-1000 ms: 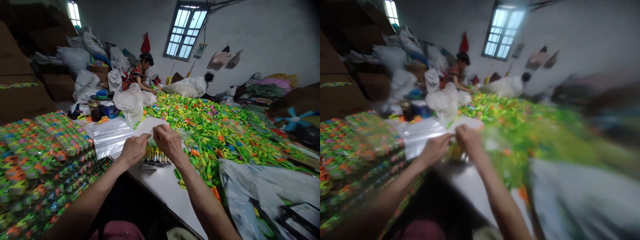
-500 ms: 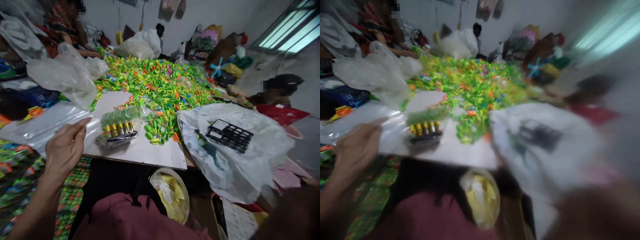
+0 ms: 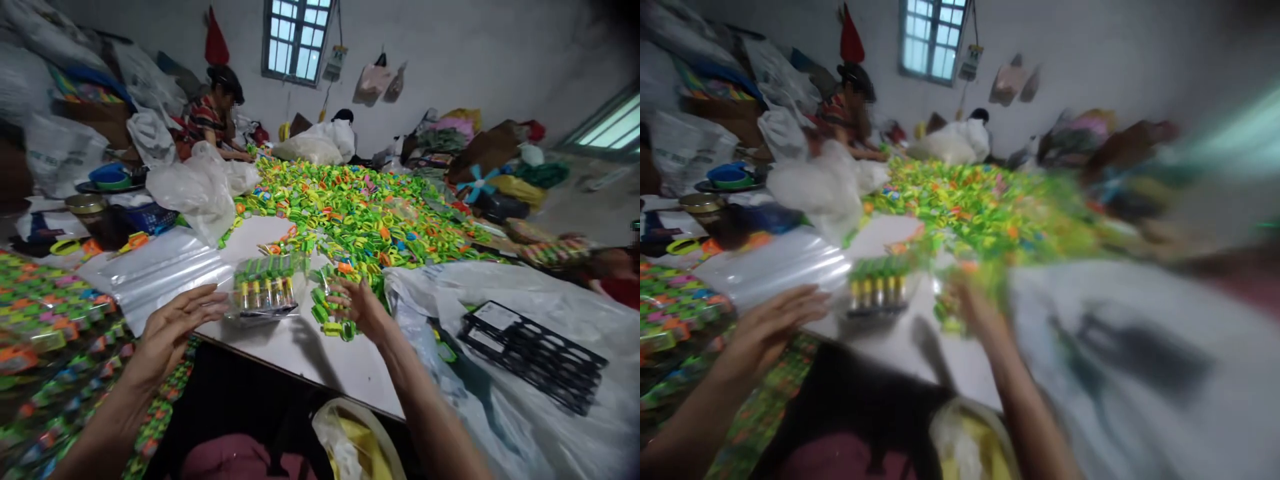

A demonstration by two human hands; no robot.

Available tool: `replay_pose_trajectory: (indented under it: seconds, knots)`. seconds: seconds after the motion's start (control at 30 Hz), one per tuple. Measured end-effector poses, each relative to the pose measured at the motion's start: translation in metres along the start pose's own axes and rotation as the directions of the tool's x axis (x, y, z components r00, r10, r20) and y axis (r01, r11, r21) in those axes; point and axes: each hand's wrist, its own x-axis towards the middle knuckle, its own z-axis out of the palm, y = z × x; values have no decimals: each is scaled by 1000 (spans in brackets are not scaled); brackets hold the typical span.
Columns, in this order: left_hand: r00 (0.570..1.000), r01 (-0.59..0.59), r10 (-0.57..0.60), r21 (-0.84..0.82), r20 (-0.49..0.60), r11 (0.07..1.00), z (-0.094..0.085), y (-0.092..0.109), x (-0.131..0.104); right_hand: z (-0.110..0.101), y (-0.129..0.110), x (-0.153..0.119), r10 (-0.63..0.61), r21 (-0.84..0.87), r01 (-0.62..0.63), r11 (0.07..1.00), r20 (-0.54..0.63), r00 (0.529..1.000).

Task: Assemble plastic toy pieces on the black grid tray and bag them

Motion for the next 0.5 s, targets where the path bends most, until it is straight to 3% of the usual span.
replay_pose_trajectory:
  seconds: [0.07, 0.17, 0.3, 0.5]
  knots:
    - [998, 29, -25, -60, 66, 998, -2, 3, -2, 14, -18, 29, 104, 20, -109, 994, 167, 981]
    - [995, 67, -55, -146, 84, 987, 1, 7, 0, 24, -21, 43, 132, -138, -103, 985, 221, 966]
    - [995, 63, -77, -216, -59, 974, 13, 13, 9, 17, -7, 26, 5, -127, 24, 992, 218, 976]
    - [996, 80, -85, -377, 3, 923, 9, 3, 15, 20, 31, 5, -89, 54, 74, 996, 374, 923]
